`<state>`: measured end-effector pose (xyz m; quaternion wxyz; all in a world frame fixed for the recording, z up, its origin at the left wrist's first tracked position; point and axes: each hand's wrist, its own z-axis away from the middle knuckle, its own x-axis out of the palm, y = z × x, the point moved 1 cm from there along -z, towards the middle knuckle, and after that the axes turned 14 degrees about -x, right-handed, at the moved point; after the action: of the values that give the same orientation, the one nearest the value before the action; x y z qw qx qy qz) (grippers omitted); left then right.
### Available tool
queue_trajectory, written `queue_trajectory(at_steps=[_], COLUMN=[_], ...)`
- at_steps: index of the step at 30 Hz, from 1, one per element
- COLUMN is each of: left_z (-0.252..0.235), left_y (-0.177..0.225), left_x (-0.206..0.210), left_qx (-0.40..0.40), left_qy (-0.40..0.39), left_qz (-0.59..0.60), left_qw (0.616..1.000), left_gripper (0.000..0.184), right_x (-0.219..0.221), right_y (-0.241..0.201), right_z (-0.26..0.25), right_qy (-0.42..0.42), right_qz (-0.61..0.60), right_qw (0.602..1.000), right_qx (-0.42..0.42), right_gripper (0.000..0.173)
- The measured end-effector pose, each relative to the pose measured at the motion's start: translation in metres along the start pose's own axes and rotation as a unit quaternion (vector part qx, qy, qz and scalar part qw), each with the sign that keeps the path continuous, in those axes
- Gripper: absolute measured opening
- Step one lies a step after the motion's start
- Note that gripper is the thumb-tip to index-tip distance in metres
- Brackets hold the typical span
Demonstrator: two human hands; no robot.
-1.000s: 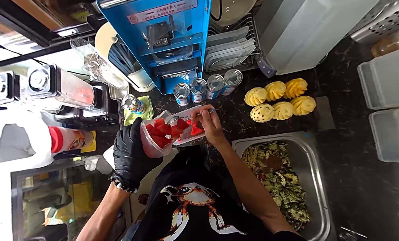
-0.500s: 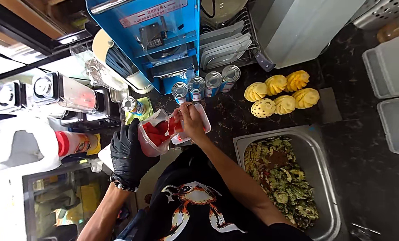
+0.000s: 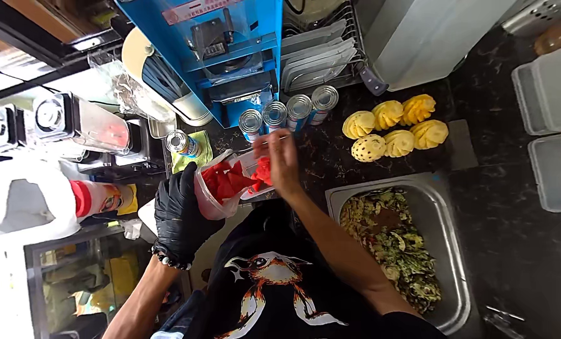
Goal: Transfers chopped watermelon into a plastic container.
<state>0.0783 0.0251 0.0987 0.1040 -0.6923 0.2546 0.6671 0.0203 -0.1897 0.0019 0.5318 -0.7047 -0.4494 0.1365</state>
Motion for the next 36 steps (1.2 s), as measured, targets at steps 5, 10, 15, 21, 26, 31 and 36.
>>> queue_trajectory(at_steps=[5,10,15,21,26,31,36], left_z=[-0.005,-0.002,0.000,-0.008,-0.009,-0.008,-0.010], left_y=[-0.003,-0.005,0.003,0.013,0.005,0.005,0.005], left_x=[0.000,-0.005,-0.003,-0.006,-0.008,-0.009,-0.009], left_qx=[-0.010,-0.008,-0.017,0.014,0.006,-0.002,-0.001], left_qy=[0.008,-0.015,-0.013,-0.008,-0.019,-0.024,-0.013], left_qz=[-0.007,0.003,0.001,-0.029,-0.049,-0.055,-0.057], left_qw=[1.000,1.000,1.000,0.999,0.999,0.998,0.998], left_gripper=[0.116,0.115,0.114,0.109,0.112,0.113,0.111], right_x=[0.017,-0.010,-0.023,0.023,0.007,-0.024,-0.025], right_y=[0.026,-0.002,-0.032,0.010,0.004,0.003,-0.011], right_z=[0.013,0.011,0.006,0.019,0.015,0.002,-0.006], right_qy=[-0.009,-0.080,-0.068,-0.169,-0.189,-0.175,-0.137], right_qz=[-0.022,0.036,0.005,-0.009,-0.032,-0.047,-0.077], right_qw=[0.999,0.996,0.997,0.984,0.981,0.983,0.983], right_qx=[0.024,0.031,-0.034,-0.052,-0.039,-0.040,-0.093], right_gripper=[0.029,0.036,0.036,0.033,0.033,0.031,0.030])
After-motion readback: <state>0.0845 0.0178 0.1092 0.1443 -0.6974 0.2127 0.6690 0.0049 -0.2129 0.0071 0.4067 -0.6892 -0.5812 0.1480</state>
